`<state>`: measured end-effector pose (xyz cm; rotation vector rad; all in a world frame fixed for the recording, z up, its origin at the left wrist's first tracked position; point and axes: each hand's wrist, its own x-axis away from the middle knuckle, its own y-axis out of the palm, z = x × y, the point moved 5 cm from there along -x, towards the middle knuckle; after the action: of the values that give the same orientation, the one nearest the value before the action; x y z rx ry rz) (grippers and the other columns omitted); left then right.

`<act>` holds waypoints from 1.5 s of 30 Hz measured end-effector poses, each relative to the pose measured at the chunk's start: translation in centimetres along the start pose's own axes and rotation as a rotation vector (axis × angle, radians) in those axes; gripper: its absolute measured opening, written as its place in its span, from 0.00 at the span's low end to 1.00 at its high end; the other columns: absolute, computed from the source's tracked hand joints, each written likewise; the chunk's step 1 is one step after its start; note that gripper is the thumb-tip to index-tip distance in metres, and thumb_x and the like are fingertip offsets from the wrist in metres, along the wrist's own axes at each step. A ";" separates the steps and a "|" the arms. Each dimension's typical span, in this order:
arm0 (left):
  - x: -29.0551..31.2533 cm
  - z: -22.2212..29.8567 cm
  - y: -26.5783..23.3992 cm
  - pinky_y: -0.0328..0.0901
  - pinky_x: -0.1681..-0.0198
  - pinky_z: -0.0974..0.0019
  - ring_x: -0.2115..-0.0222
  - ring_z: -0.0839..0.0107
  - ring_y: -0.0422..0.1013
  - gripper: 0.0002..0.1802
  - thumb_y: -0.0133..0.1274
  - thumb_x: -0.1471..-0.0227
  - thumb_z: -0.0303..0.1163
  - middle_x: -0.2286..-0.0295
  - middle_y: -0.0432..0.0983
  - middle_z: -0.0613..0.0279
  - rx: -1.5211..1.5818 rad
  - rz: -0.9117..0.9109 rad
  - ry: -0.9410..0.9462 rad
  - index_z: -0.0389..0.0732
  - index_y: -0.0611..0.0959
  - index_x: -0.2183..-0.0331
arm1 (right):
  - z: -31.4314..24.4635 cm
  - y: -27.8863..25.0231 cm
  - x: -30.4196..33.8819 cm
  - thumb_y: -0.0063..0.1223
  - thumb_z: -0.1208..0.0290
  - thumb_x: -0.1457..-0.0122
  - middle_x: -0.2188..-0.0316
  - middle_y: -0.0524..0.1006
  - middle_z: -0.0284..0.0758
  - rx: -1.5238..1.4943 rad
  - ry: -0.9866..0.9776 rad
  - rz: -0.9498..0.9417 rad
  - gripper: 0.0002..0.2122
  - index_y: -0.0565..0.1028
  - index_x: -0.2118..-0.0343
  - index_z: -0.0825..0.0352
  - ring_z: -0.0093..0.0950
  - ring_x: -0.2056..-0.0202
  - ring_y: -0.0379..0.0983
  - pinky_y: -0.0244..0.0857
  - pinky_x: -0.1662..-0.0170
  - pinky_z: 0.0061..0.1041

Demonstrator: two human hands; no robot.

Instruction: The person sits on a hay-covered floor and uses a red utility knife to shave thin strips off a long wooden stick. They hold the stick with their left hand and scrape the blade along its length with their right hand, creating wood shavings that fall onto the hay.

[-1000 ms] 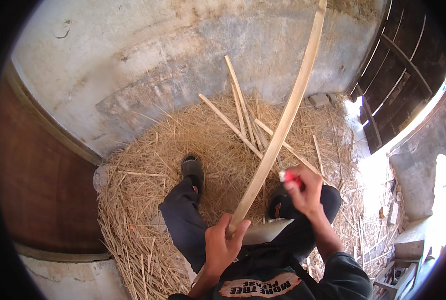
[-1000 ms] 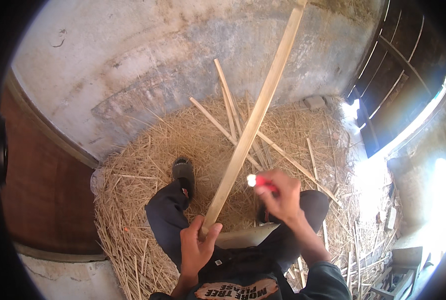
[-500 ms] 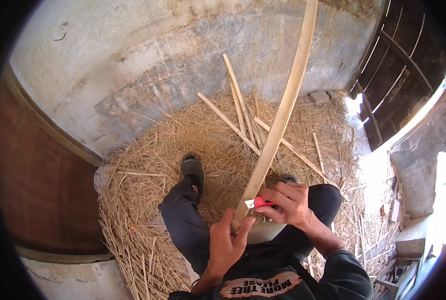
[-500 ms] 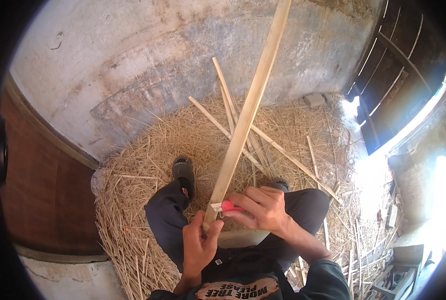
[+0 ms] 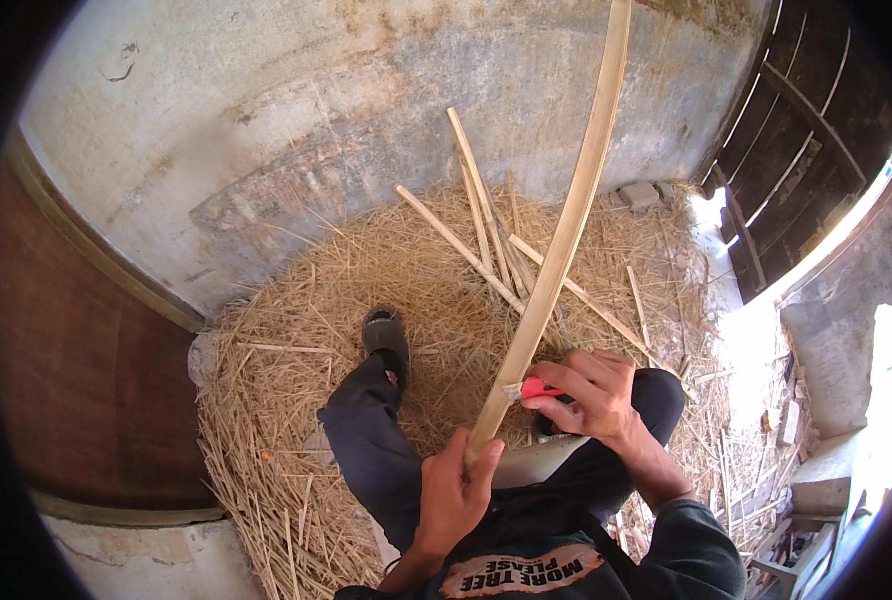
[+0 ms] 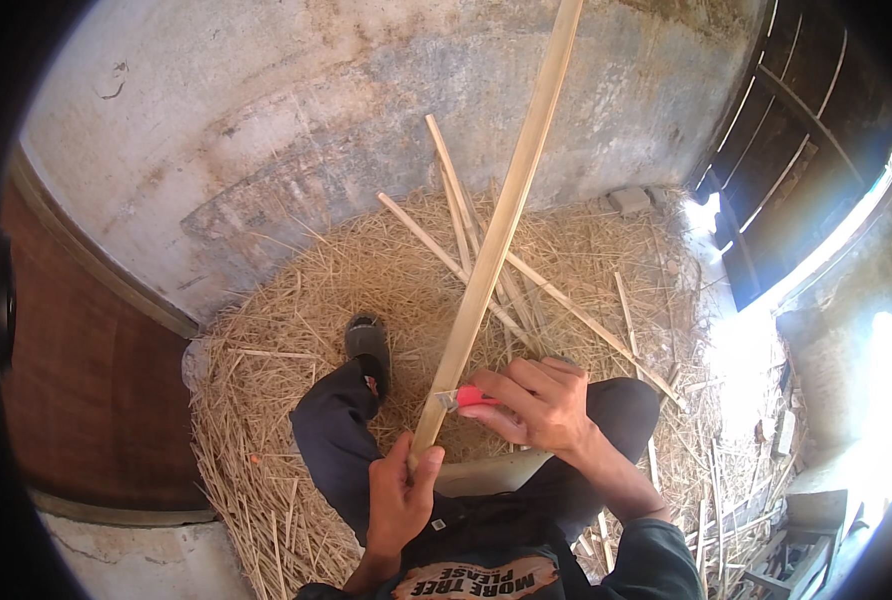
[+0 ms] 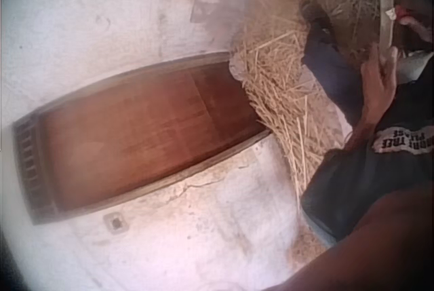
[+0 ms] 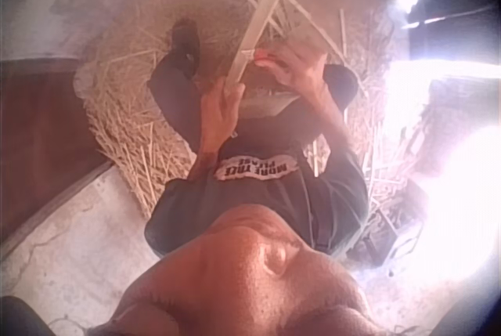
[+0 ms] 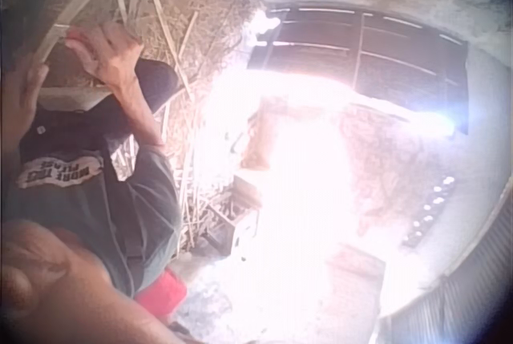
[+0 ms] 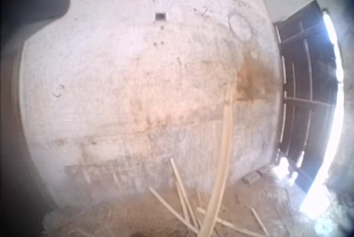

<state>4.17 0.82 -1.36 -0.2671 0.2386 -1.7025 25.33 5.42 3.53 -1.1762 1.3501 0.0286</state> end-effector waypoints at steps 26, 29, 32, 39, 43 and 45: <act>5.3 -5.9 -1.6 0.61 0.78 0.64 0.84 0.75 0.69 0.19 0.59 0.31 0.41 0.83 0.74 0.59 -0.022 -0.250 -0.214 0.32 0.82 0.63 | 18.8 -4.8 -2.3 0.66 0.60 0.34 0.71 0.86 0.38 0.148 0.625 0.139 0.14 0.87 0.54 0.66 0.27 0.71 0.83 0.74 0.66 0.26; 6.1 -6.2 -2.1 0.61 0.77 0.63 0.83 0.74 0.68 0.19 0.59 0.31 0.42 0.83 0.73 0.58 -0.026 -0.273 -0.240 0.32 0.83 0.64 | 23.8 -6.0 -2.3 0.63 0.56 0.32 0.70 0.87 0.38 0.208 0.660 0.188 0.17 0.87 0.53 0.66 0.27 0.70 0.84 0.74 0.66 0.28; 6.7 -6.8 -2.6 0.59 0.77 0.66 0.82 0.78 0.64 0.20 0.60 0.32 0.42 0.84 0.70 0.63 -0.014 -0.297 -0.272 0.34 0.82 0.67 | 28.3 -7.3 -2.7 0.59 0.51 0.30 0.67 0.88 0.40 0.223 0.637 0.285 0.20 0.87 0.52 0.66 0.30 0.68 0.85 0.75 0.63 0.32; 7.8 -9.6 -4.9 0.59 0.78 0.68 0.81 0.83 0.62 0.19 0.65 0.35 0.40 0.84 0.69 0.69 -0.056 -0.205 -0.271 0.34 0.81 0.70 | 39.1 -10.3 1.6 0.56 0.46 0.30 0.57 0.87 0.44 0.216 0.901 0.000 0.24 0.86 0.51 0.66 0.38 0.53 0.84 0.73 0.47 0.37; 5.1 -7.2 -6.4 0.60 0.80 0.63 0.84 0.76 0.62 0.20 0.69 0.39 0.38 0.85 0.67 0.56 -0.266 0.086 -0.146 0.34 0.79 0.71 | 38.9 -4.7 7.8 0.70 0.45 0.43 0.41 0.80 0.48 0.464 0.931 -0.779 0.34 0.79 0.40 0.65 0.47 0.41 0.78 0.71 0.37 0.44; 3.6 -5.4 -6.9 0.61 0.80 0.63 0.85 0.73 0.65 0.18 0.69 0.40 0.37 0.85 0.69 0.55 -0.327 0.175 -0.078 0.34 0.80 0.71 | 35.6 -1.5 9.6 0.72 0.43 0.47 0.44 0.82 0.46 0.468 0.927 -1.153 0.34 0.82 0.43 0.64 0.45 0.42 0.79 0.71 0.38 0.44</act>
<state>-4.51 -1.70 -4.21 -0.5373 0.4702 -1.4724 54.91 22.42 -10.48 -1.4372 1.1002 -1.7267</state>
